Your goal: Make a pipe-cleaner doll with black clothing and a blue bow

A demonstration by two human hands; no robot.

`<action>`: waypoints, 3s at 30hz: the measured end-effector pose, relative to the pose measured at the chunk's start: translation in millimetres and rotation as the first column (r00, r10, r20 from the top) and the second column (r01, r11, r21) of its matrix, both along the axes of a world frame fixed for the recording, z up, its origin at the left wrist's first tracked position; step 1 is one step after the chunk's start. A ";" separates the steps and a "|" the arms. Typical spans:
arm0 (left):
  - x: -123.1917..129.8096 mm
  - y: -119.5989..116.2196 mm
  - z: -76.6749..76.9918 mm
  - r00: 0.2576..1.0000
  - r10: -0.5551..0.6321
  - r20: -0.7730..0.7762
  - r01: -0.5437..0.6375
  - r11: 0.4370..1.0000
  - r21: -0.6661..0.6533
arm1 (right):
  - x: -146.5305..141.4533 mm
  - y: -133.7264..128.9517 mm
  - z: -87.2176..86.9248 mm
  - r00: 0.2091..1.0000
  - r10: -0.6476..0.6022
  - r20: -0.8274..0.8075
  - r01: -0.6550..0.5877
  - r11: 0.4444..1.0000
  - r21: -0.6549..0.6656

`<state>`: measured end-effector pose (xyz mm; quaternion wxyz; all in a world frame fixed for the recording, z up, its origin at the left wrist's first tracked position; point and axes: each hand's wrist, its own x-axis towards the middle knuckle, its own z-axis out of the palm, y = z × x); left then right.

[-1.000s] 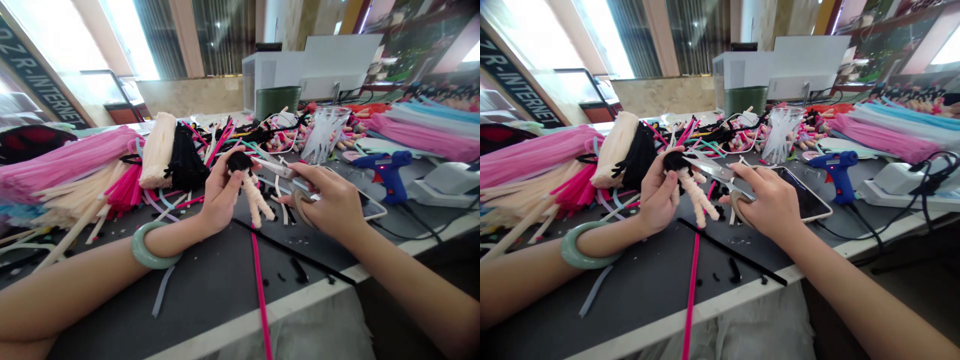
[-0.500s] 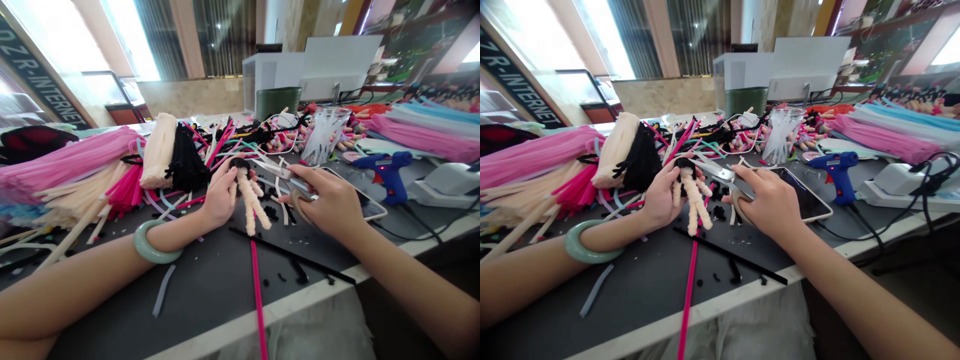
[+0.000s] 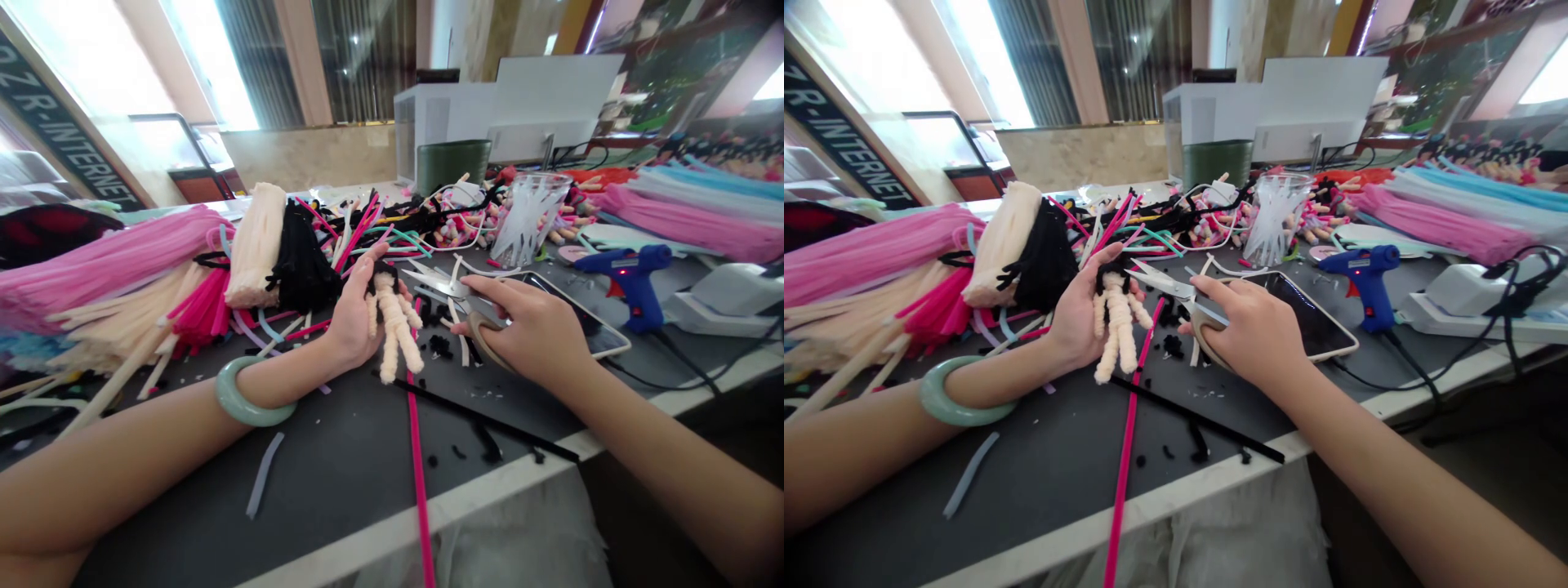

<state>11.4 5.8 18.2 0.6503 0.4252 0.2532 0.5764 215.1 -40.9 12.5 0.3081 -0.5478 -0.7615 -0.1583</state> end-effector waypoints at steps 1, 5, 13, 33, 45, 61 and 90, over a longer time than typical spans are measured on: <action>-0.1 -0.2 -0.3 1.000 -0.006 -0.007 0.006 1.000 0.014 | 0.3 0.2 -0.1 1.000 -0.002 0.007 0.002 1.000 -0.004; -0.6 -1.6 -0.5 0.999 -0.032 -0.027 0.033 0.999 0.034 | 1.3 1.8 -1.7 1.000 0.007 0.019 -0.007 1.000 -0.018; -1.8 -2.1 -0.7 0.992 -0.109 -0.059 0.110 0.994 0.014 | 1.2 1.8 -2.3 0.998 0.037 0.048 -0.034 0.998 -0.060; -4.4 -3.0 -0.7 0.986 -0.144 -0.082 0.143 0.990 -0.018 | 1.8 1.7 -3.7 0.993 0.041 0.112 -0.041 0.999 -0.002; -5.3 -1.7 -2.3 0.981 -0.165 -0.102 0.163 0.986 -0.032 | 3.2 2.1 -5.3 0.988 0.060 0.143 -0.066 0.997 0.037; -1.4 -6.2 1.7 0.987 -0.127 -0.098 0.123 0.991 -0.048 | 3.4 3.5 -6.0 0.982 0.008 0.187 -0.027 0.995 0.098; -5.5 1.4 1.2 0.952 -0.291 0.091 0.303 0.936 -0.176 | 1.6 1.5 -0.7 0.996 -0.085 0.029 0.086 0.996 -0.031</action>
